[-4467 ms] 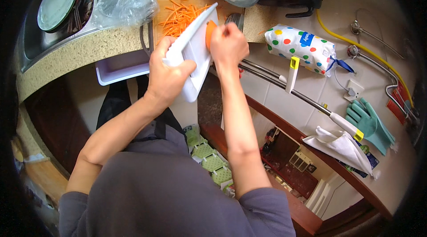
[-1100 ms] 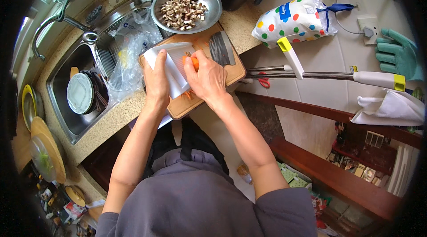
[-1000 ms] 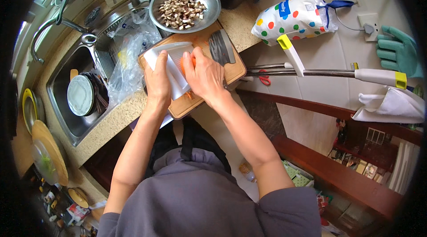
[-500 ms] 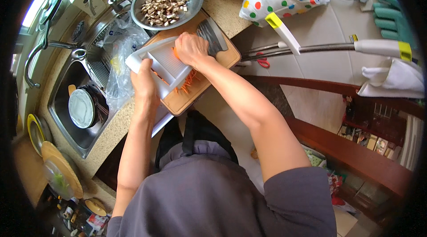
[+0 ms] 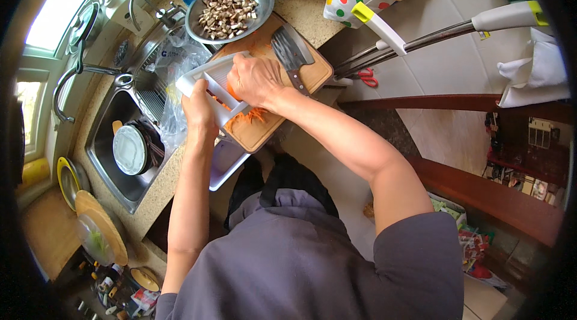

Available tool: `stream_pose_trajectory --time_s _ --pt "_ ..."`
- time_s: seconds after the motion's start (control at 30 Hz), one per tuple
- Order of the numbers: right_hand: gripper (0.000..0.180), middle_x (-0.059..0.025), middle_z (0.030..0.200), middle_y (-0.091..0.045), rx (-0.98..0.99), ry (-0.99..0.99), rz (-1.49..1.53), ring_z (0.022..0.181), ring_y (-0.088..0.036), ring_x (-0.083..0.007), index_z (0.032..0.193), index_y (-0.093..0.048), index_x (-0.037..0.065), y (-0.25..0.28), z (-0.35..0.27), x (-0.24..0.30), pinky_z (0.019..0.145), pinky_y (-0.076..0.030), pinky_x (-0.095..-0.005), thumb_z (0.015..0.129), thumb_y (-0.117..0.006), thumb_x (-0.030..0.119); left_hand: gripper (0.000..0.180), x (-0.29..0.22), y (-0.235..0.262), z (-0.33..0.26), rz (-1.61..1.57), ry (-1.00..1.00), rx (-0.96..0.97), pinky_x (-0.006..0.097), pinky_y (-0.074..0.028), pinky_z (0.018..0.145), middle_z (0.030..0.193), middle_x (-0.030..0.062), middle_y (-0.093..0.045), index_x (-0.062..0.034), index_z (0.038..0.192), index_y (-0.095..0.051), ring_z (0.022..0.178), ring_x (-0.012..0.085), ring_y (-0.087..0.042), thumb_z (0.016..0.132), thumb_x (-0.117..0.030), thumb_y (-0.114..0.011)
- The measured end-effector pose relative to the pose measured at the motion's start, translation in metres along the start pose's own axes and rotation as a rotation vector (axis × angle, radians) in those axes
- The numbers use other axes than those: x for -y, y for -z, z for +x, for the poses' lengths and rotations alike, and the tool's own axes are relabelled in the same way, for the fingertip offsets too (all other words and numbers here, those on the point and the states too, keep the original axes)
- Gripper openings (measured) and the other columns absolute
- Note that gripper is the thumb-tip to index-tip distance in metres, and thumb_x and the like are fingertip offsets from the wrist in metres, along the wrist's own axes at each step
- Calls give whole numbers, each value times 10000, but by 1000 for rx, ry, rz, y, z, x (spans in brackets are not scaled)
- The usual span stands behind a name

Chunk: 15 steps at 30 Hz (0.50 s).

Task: Grating a carrot using a handheld grater in a kitchen.

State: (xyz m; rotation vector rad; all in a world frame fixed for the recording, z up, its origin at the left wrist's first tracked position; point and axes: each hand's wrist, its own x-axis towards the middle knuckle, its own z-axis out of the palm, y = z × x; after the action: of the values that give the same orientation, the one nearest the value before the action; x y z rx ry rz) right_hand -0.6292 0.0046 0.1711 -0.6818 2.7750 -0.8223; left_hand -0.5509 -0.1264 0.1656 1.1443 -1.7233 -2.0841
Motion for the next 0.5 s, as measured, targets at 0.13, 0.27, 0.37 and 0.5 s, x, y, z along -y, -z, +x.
stream_pose_trajectory --time_s 0.13,0.27,0.37,0.5 --pt "385 -256 840 -678 -2 -110 -87 801 -667 -416 837 -647 -7 -28 35 -51 747 -514 -511 897 -423 300 351 -7 -7 -2 25 30 10 370 -503 735 942 147 -671 86 1046 -635 825 221 -630 815 -166 -552" --pt "395 -255 903 -688 -12 -144 -80 862 -670 -413 866 -676 -11 -33 44 -57 788 -512 -505 889 -433 300 346 -14 -7 -6 -19 15 13 352 -495 743 944 138 -663 84 1046 -628 824 209 -619 810 -159 -555" --pt "402 -248 921 -690 33 -284 -122 883 -665 -421 868 -683 1 -45 55 -67 801 -511 -501 888 -437 317 199 -6 -10 -5 28 -118 13 355 -468 515 743 87 -539 5 938 -557 585 204 -550 836 -165 -535" --pt "378 -228 908 -697 -4 -213 -10 880 -665 -413 906 -683 26 -40 43 -61 782 -511 -489 870 -458 328 269 -14 -3 -12 -8 85 40 353 -493 621 860 113 -627 59 999 -613 731 186 -601 831 -137 -536"
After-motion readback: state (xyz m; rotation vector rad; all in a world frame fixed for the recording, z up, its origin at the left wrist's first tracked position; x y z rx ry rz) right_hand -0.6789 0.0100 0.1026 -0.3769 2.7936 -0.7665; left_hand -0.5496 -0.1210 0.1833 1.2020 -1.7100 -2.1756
